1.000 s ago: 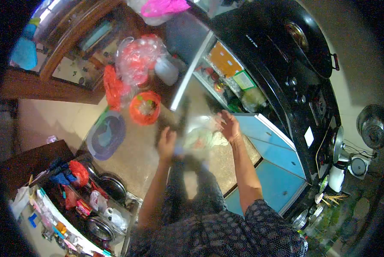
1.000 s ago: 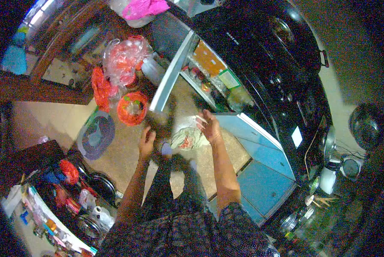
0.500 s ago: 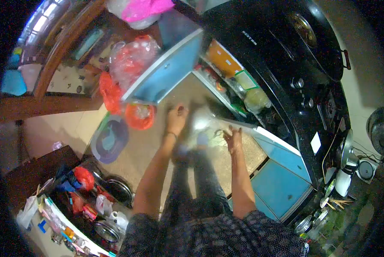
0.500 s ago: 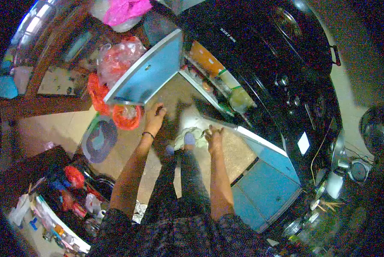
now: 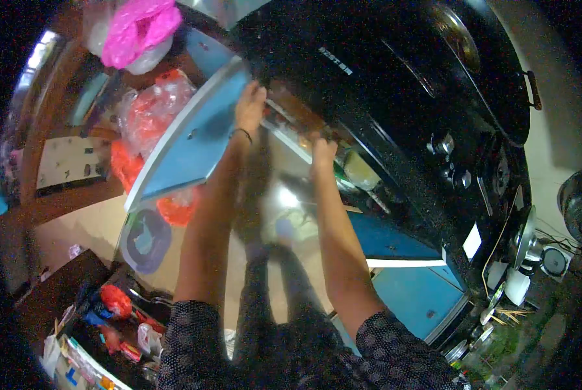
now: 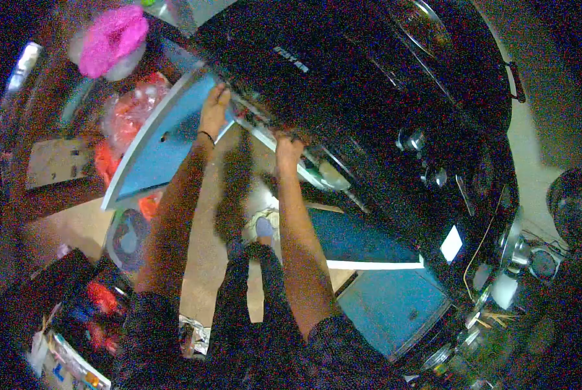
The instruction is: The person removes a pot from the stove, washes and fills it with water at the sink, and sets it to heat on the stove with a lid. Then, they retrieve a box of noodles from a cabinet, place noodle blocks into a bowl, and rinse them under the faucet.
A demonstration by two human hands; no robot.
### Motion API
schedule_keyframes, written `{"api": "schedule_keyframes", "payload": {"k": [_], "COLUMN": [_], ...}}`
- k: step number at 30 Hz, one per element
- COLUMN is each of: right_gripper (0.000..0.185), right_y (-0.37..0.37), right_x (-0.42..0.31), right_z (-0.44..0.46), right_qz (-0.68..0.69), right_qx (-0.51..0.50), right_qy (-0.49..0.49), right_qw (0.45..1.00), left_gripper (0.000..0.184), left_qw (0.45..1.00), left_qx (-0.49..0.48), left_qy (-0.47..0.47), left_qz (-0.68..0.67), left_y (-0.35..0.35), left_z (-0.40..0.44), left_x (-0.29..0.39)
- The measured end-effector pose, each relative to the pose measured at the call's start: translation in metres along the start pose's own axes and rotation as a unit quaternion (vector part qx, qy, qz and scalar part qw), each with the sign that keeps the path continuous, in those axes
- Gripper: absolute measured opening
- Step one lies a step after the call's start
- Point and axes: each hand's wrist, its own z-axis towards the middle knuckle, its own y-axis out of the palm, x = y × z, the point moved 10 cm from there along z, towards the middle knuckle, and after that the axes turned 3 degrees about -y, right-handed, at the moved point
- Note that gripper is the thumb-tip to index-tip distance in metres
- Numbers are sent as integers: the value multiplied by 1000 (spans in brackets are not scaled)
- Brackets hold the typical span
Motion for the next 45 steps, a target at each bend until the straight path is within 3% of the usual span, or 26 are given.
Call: {"api": "schedule_keyframes", "payload": {"k": [2, 4, 5, 6, 10, 11, 12, 13, 14, 15, 17, 20, 21, 22, 23, 24, 25, 26, 29, 31, 32, 34, 36, 37, 40, 45], "right_gripper": [75, 76, 74, 73, 67, 71, 71, 68, 65, 65, 57, 53, 66, 66, 78, 91, 109, 108, 104, 95, 78, 56, 52, 56, 55, 60], "right_y": [25, 32, 27, 20, 33, 30, 29, 27, 25, 25, 25, 35, 28, 33, 26, 9, 10, 13, 12, 4, 9, 3, -11, -8, 17, 64], "right_x": [16, 22, 28, 34, 9, 16, 19, 16, 11, 1, -3, -10, -8, 2, 4, 6, -6, -11, 15, 33, 17, 110, 54, 91, 103, 83], "right_z": [33, 55, 59, 62, 45, 45, 46, 48, 47, 40, 23, 9, 0, -12, -19, -33, -48, -66, -102, -117, -121, -89, -107, -88, -38, 19], "right_qz": [-151, -221, -262, -303, -290, -259, -260, -269, -277, -277, -324, -418, -181, -177, -125, -72, -120, -15, -65, 139, 250, 234, 300, 326, 388, 305], "right_qx": [-151, -160, -123, -86, -128, -150, -149, -120, -93, -95, -144, -218, -223, -225, -109, 9, 2, -60, -86, -88, -189, -161, -141, -156, -142, -242], "right_qy": [20, -82, -59, -35, -87, -37, -32, -61, -90, -88, -17, -73, 26, 28, -40, -104, -207, -178, -237, -228, -194, -100, 34, 127, 190, 104], "right_qw": [977, 959, 955, 948, 945, 954, 953, 954, 952, 952, 935, 879, 958, 958, 985, 992, 971, 982, 966, 960, 930, 954, 943, 924, 891, 915], "left_gripper": [41, 41, 34, 28, 30, 30, 30, 28, 27, 27, 30, 35, 35, 35, 35, 35, 35, 36, 40, 42, 44, 47, 51, 54, 62, 84], "left_qw": [990, 991, 905, 659, 771, 914, 914, 805, 618, 617, 699, 636, 634, 921, 994, 995, 995, 996, 991, 991, 992, 990, 985, 988, 990, 969], "left_qx": [32, -12, -119, -204, -179, -135, -139, -12, 118, 116, -122, -199, -201, -127, -21, -20, -21, -21, 55, 67, 74, 56, 37, 42, -7, -155], "left_qy": [-139, -124, 64, 243, 134, 110, 107, 341, 542, 540, 270, 252, 250, 101, -72, -72, -70, -67, -69, -73, -77, -120, -164, -147, -141, -97], "left_qz": [8, 54, 404, 682, 597, 366, 366, 485, 558, 560, 651, 701, 703, 353, -78, -72, -67, -63, -105, -85, -66, -56, -46, -26, 30, 165], "left_y": [5, 13, 39, 76, 79, 64, 73, 82, 94, 93, 97, 84, 85, 57, 25, 13, -1, -12, -46, -69, -80, -97, -102, -100, -93, -45], "left_z": [9, 48, 72, 69, 77, 105, 117, 108, 74, 71, 108, 69, 49, 43, 29, 12, -2, -14, -55, -71, -74, -78, -81, -77, -41, -5], "left_x": [-7, -30, -35, -57, -56, -99, -130, -111, -100, -96, -136, -92, -78, -51, -64, -63, -63, -62, -64, -75, -79, -83, -78, -56, -51, -39]}}
